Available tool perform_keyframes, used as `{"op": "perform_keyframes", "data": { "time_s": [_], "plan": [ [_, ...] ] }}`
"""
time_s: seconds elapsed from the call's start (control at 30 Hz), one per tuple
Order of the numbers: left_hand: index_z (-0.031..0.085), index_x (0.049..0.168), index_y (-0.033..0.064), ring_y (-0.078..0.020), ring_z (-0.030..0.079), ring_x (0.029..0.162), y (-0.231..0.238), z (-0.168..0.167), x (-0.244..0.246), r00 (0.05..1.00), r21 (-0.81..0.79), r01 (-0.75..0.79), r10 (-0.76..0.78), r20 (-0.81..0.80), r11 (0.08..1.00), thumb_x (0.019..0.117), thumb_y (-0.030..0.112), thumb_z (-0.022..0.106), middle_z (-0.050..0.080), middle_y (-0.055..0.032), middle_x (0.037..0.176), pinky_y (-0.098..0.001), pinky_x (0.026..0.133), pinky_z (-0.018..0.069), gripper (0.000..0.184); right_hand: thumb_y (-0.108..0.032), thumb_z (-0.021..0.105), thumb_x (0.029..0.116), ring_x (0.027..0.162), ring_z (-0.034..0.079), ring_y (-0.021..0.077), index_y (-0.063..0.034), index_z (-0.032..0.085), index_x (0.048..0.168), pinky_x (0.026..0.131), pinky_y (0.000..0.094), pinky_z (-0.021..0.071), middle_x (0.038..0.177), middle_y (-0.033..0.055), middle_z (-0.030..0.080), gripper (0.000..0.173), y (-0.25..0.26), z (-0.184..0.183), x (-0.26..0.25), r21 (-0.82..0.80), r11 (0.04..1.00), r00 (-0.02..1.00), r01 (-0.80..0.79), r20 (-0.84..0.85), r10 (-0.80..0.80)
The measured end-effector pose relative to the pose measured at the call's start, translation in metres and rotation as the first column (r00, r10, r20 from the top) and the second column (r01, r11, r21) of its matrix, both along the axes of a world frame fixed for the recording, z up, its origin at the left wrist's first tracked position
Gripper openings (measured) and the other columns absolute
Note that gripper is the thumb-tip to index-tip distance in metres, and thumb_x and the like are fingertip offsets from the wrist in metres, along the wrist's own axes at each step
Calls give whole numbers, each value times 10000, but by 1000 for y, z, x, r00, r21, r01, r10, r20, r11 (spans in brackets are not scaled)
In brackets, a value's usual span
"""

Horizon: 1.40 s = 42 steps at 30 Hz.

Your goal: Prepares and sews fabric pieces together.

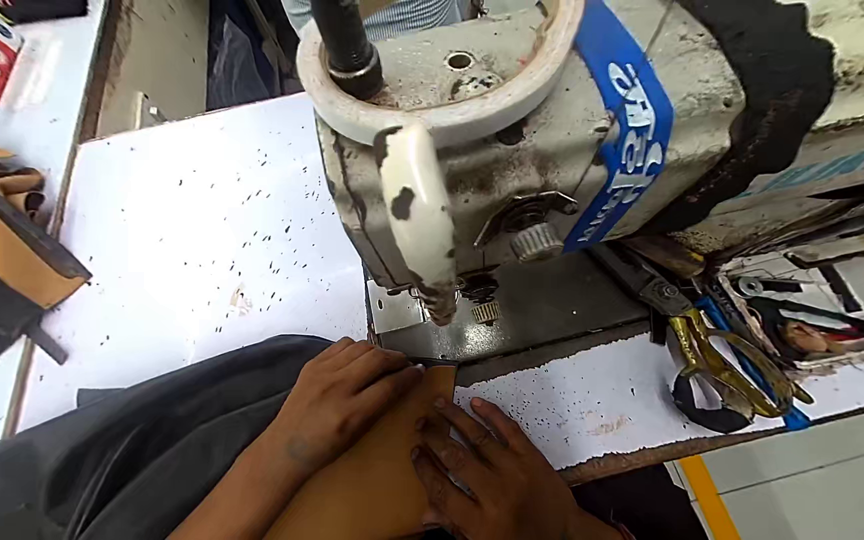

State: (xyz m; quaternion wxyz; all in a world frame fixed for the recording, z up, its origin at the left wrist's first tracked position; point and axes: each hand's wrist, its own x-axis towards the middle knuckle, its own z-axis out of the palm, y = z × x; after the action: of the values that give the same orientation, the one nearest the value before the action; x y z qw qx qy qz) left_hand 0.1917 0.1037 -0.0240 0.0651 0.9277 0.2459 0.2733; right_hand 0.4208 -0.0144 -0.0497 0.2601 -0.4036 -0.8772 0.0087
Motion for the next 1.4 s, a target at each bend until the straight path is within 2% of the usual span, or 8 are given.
{"op": "perform_keyframes", "data": {
  "time_s": [0.27,0.53,0.67,0.77,0.83,0.93,1.07,1.4],
  "plan": [
    [785,1081,162,-162,679,950,10,-1,4,996,-67,88,-89,-6,994,1030,96,548,733,-32,1011,-297,781,536,251,-407,406,1084,1416,494,257,-211,664,1290,1191,466,341,1412,15,643,384,-1,3,1,-51,999,1000,6,18,-5],
    [780,1067,169,-129,673,888,8,5,12,997,-107,-49,42,-59,993,1016,162,565,730,16,970,-285,750,533,221,-435,379,1085,1429,473,254,-268,645,1289,1189,468,331,1440,-2,615,375,0,4,0,-68,997,999,27,40,-24],
    [794,1031,182,-168,662,932,4,2,12,998,-55,-28,25,-63,998,1007,96,531,715,-8,977,-332,798,526,277,-164,472,1000,1426,476,248,-256,638,1284,1184,462,349,1435,5,613,342,2,6,1,-138,990,999,12,-35,-17],
    [776,1075,163,-212,675,1012,2,6,18,987,-46,-107,101,-128,993,1010,141,525,716,-32,1053,-384,851,545,260,-59,475,962,1393,521,239,-202,637,1288,1155,440,404,1410,29,632,391,5,10,3,-166,986,996,11,-86,-26],
    [735,1151,123,-240,672,982,-1,11,24,962,-36,-195,184,-202,980,1032,227,538,689,-67,1093,-387,798,560,252,-68,459,1003,1340,574,221,-180,653,1254,1115,409,451,1355,33,668,336,9,12,3,-138,990,995,35,-92,-48],
    [713,1164,100,-242,676,906,-6,13,30,957,-11,-206,199,-210,979,1028,196,547,685,-84,1057,-366,733,557,236,-98,491,1028,1215,660,193,-157,708,1090,1016,374,510,1217,9,739,233,16,13,-2,-11,996,993,88,-78,-89],
    [748,1074,154,-203,664,923,-4,7,24,990,-50,-85,78,-117,995,1007,105,532,683,-44,986,-338,796,557,231,-76,504,1004,1079,711,193,-148,723,949,896,360,551,1061,6,774,236,26,17,-8,96,990,993,105,-73,-98],
    [778,1006,152,-175,665,1072,27,-3,21,993,-101,-118,120,16,988,993,79,538,707,-51,1153,-293,916,550,251,-74,520,994,1121,710,219,-149,738,991,993,401,550,1091,4,773,231,69,21,2,98,991,996,92,-17,-91]
  ]
}}
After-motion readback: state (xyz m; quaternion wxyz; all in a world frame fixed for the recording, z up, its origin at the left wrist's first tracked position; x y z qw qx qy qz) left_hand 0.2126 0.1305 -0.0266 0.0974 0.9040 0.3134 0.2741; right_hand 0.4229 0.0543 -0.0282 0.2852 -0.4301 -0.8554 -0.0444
